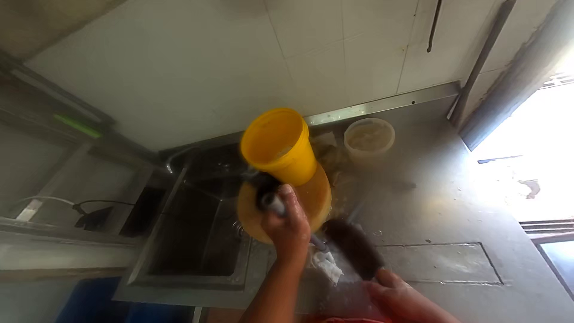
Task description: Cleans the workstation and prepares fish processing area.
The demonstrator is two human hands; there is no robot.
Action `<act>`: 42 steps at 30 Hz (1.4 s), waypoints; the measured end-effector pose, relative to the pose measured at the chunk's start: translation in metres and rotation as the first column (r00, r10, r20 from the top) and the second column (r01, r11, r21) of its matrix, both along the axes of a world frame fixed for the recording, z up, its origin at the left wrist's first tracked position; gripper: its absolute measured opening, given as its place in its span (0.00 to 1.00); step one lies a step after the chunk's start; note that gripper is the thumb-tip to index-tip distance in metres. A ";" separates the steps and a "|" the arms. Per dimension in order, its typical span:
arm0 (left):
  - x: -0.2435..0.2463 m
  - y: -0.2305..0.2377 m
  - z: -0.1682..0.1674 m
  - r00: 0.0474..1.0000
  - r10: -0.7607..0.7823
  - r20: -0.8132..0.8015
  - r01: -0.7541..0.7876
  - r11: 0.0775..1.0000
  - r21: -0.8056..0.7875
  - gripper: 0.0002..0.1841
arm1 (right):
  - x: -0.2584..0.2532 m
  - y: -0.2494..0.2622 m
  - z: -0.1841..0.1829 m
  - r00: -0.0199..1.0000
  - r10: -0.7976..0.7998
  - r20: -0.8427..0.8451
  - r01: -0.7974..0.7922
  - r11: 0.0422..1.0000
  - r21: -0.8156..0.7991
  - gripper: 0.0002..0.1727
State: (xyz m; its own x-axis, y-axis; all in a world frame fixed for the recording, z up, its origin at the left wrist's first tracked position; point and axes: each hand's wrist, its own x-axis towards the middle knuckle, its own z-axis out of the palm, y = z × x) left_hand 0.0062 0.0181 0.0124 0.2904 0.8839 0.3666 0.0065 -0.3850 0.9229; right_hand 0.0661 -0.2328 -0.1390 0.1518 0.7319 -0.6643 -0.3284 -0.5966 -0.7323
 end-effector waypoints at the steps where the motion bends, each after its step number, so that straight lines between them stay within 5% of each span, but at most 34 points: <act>1: 0.001 0.000 -0.003 1.000 0.008 -0.026 -0.007 1.000 0.011 0.20 | 0.000 0.000 -0.001 0.995 0.097 0.027 -0.097 0.995 -0.016 0.28; 6: -0.004 0.008 -0.010 0.997 0.076 -0.027 -0.077 0.996 -0.039 0.21 | -0.011 0.008 -0.002 0.991 -0.093 -0.100 0.097 0.995 0.038 0.24; 9: -0.006 0.003 -0.011 0.997 0.053 -0.060 -0.054 0.998 -0.020 0.21 | -0.012 0.001 -0.005 0.989 0.147 0.009 -0.147 0.988 -0.052 0.30; 14: -0.009 0.011 -0.008 0.996 0.088 -0.009 -0.088 0.995 -0.050 0.20 | -0.009 0.000 -0.003 0.984 -0.125 -0.125 0.130 0.991 0.036 0.24; 18: -0.013 0.020 -0.003 0.997 0.060 -0.037 -0.062 0.997 -0.048 0.20 | 0.003 -0.012 0.002 0.999 -0.005 0.040 0.004 1.000 0.027 0.26; 21: -0.017 0.027 0.006 0.997 0.077 0.016 -0.073 0.984 -0.164 0.21 | 0.000 -0.007 0.003 0.999 -0.047 -0.026 0.048 0.998 0.048 0.24; 24: -0.009 0.022 0.004 0.999 0.051 0.009 -0.048 0.984 -0.170 0.20 | 0.000 -0.003 0.001 0.982 0.183 0.047 -0.181 0.982 -0.044 0.29; 28: -0.009 0.028 0.005 0.997 0.061 0.057 -0.051 0.987 -0.151 0.20 | -0.008 0.002 -0.002 0.999 -0.013 -0.039 0.014 1.000 0.020 0.25; 32: -0.012 0.032 0.009 0.993 -0.048 0.105 0.067 0.980 -0.188 0.19 | -0.003 -0.004 0.000 0.978 0.157 0.140 -0.155 0.988 -0.027 0.28; 34: -0.028 0.049 0.021 0.963 -0.171 0.211 0.218 0.950 -0.225 0.19 | 0.002 -0.012 0.008 0.952 0.105 0.287 -0.100 0.995 -0.029 0.28; 38: -0.106 0.103 0.025 0.871 -0.342 0.353 0.438 0.865 -0.244 0.22 | 0.027 -0.053 0.021 0.683 0.047 0.729 0.040 0.994 -0.101 0.23; 42: -0.185 0.129 -0.019 0.806 -0.094 0.584 0.388 0.829 -0.403 0.29 | 0.042 -0.101 -0.008 0.239 0.178 0.955 0.129 0.969 -0.213 0.31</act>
State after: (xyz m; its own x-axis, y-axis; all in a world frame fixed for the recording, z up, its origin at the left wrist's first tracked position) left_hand -0.1783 0.1467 -0.0067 0.4140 0.9074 0.0721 -0.5561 0.1894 0.8093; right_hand 0.1079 -0.3341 -0.1474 0.7698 0.6205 -0.1495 0.5496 -0.7635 -0.3391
